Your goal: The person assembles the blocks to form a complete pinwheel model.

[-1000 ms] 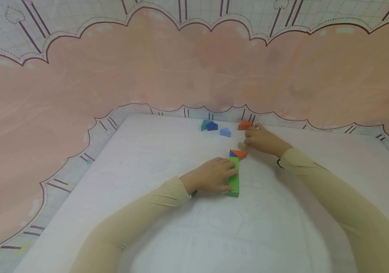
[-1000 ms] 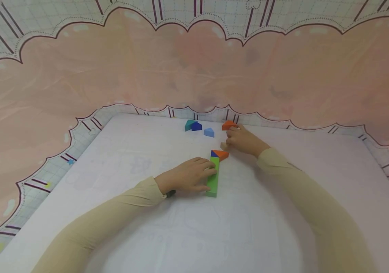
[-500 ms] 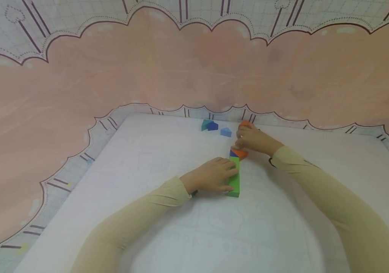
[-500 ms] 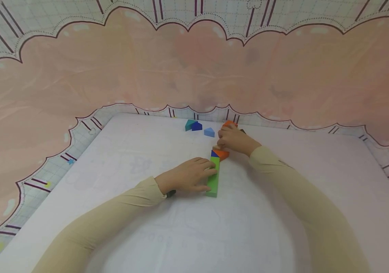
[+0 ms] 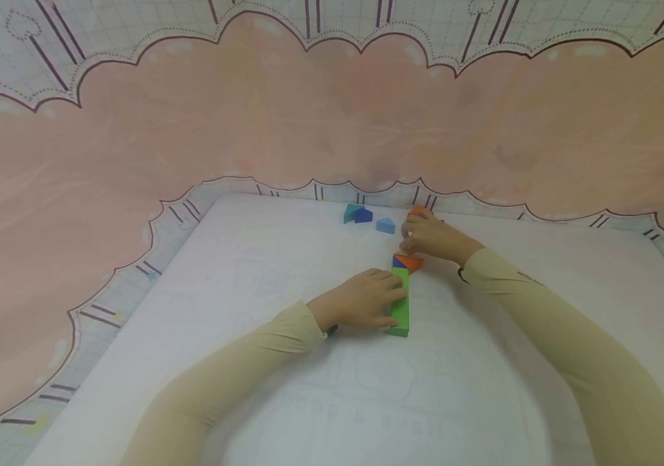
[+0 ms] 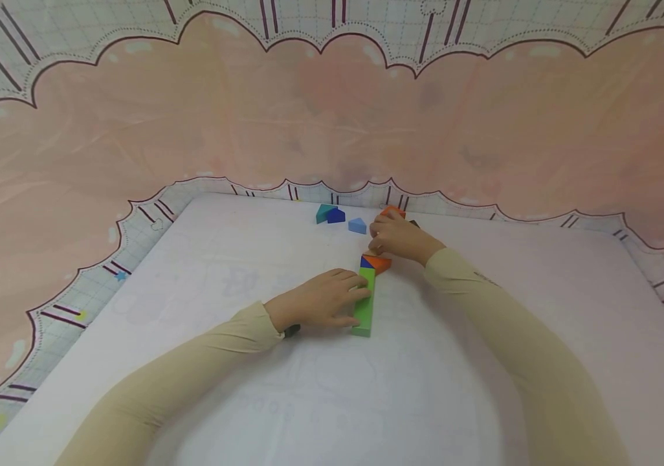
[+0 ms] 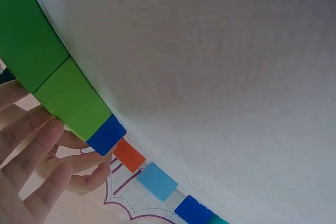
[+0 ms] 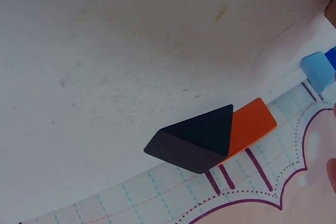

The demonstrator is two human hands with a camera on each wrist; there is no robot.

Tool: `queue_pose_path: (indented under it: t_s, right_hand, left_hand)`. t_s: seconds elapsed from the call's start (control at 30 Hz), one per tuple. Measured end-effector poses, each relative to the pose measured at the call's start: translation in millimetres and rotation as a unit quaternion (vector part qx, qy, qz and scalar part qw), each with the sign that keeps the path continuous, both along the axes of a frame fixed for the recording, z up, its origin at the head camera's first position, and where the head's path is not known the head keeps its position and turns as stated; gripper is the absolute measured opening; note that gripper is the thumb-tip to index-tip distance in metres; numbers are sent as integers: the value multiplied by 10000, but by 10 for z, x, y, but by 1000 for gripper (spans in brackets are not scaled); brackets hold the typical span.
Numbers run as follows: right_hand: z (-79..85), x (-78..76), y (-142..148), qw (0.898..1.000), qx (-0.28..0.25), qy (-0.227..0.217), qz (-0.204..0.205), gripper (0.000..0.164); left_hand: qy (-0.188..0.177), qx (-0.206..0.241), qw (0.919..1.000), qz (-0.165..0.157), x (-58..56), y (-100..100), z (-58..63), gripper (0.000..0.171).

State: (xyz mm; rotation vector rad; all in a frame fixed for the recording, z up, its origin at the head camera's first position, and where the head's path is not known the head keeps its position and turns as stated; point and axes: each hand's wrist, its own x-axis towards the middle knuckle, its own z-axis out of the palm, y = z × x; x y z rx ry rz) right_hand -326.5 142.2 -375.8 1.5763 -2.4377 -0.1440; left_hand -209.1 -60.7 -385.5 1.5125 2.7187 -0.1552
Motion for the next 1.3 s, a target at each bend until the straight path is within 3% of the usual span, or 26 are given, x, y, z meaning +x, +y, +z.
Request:
queue_pose_path:
  t_s: [0.4, 0.77, 1.3]
  right_hand:
    - [-7, 3, -15, 9999, 27, 99, 74, 22]
    - [6, 0, -23, 9995, 310, -55, -87, 24]
    - [-2, 20, -15, 9998, 170, 53, -103, 14]
  left_hand:
    - [137, 27, 9999, -61, -12, -4, -11, 48]
    - [-107, 32, 9999, 65, -4, -3, 6, 53]
    - [-19, 52, 10000, 39, 3, -1, -6, 50]
